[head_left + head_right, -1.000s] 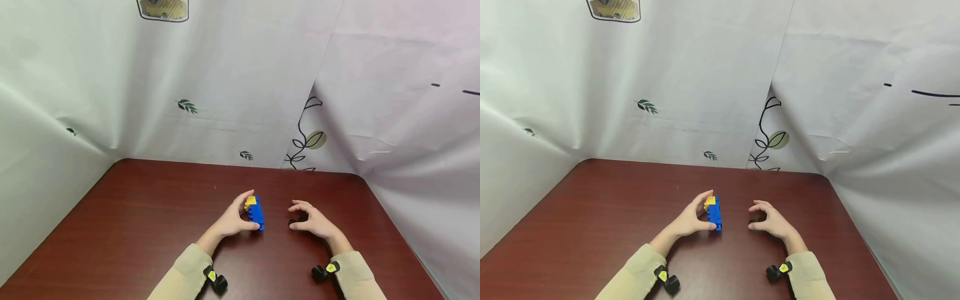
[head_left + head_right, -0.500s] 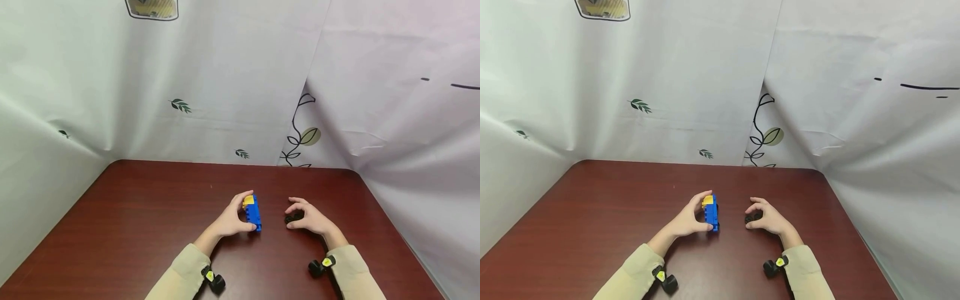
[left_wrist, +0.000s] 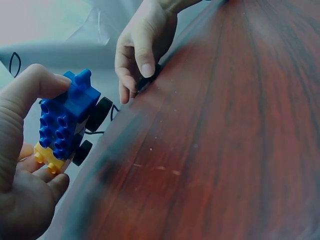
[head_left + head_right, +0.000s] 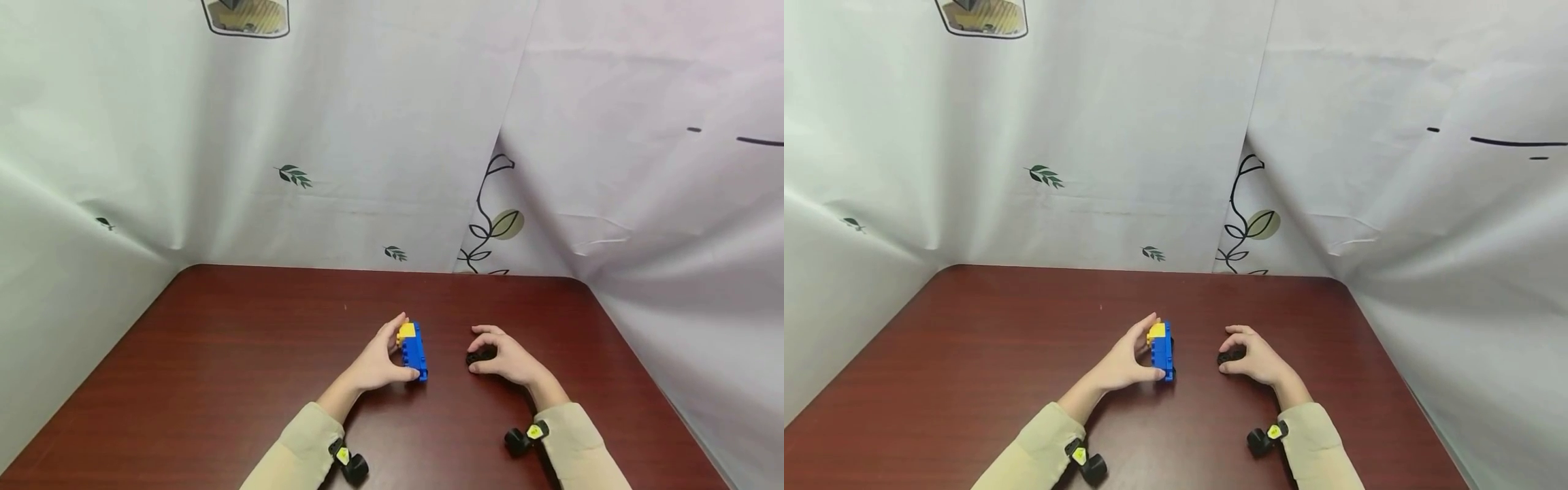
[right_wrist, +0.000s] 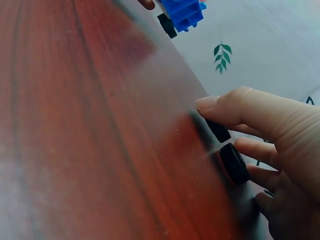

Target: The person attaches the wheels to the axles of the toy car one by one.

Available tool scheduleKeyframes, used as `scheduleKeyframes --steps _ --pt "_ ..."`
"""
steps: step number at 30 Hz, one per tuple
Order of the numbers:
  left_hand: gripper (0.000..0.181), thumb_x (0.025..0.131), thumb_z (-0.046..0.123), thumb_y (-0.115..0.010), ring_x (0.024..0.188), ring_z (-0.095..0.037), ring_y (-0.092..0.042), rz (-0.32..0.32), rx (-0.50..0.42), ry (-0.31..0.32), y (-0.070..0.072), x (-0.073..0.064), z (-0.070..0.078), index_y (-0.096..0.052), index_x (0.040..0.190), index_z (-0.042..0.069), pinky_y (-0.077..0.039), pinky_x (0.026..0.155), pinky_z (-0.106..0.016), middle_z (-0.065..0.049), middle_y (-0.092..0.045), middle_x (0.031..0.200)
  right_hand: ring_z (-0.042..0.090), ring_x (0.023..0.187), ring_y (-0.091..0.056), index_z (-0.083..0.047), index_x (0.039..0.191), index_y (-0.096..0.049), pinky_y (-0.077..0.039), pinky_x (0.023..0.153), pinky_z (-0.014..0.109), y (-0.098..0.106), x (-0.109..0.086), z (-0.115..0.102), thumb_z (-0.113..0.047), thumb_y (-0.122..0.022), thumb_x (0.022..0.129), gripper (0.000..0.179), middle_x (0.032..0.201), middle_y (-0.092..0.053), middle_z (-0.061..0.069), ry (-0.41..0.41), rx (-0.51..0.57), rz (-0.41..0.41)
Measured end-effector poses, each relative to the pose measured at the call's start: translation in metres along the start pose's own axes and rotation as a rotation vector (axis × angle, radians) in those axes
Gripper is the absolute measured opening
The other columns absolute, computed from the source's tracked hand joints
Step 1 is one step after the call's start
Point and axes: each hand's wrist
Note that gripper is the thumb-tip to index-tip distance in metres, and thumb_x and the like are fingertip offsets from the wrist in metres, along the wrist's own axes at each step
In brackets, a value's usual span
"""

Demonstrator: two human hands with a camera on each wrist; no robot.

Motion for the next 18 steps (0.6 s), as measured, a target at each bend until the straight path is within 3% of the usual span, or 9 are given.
scheduleKeyframes --steps 5,9,14,18 --pt "0.097 0.072 0.017 -0.082 0.134 -0.033 -0.040 0.055 0.018 -0.002 0.000 0.000 0.000 -0.025 0.148 0.001 -0.035 0.108 -0.046 -0.017 -0.028 0.151 0.040 0.123 -0.044 -0.016 0.091 -0.067 -0.042 0.092 0.041 0.002 0.004 0.000 -0.024 -0.079 0.074 0.022 0.134 -0.049 0.020 0.058 -0.048 0.018" --pt "0.097 0.071 0.022 -0.082 0.132 -0.032 -0.043 0.079 0.057 -0.002 0.001 -0.001 0.003 -0.027 0.147 -0.001 -0.037 0.107 -0.045 -0.017 -0.030 0.151 0.039 0.124 -0.045 -0.016 0.092 -0.067 -0.042 0.094 0.043 0.004 0.009 -0.001 -0.024 -0.078 0.075 0.021 0.132 -0.051 0.020 0.065 -0.045 0.019" --pt "0.097 0.070 0.029 -0.082 0.125 -0.033 -0.049 0.080 0.115 -0.004 0.000 -0.002 0.002 -0.029 0.146 -0.001 -0.042 0.103 -0.046 -0.018 -0.033 0.149 0.038 0.127 -0.044 -0.015 0.093 -0.068 -0.038 0.100 0.051 0.004 0.016 -0.004 -0.024 -0.078 0.076 0.022 0.133 -0.052 0.018 0.030 -0.004 0.013" --pt "0.097 0.071 0.028 -0.081 0.127 -0.033 -0.048 0.056 0.099 0.005 -0.003 -0.003 -0.001 -0.027 0.148 0.002 -0.042 0.104 -0.047 -0.017 -0.033 0.150 0.037 0.125 -0.046 -0.015 0.093 -0.067 -0.038 0.100 0.052 0.001 0.017 -0.004 -0.022 -0.079 0.076 0.022 0.131 -0.054 0.017 0.035 -0.011 0.042"
Point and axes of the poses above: each hand's wrist, its own x-axis towards the middle knuckle, its own y-axis out of the back of the hand, z = x × y
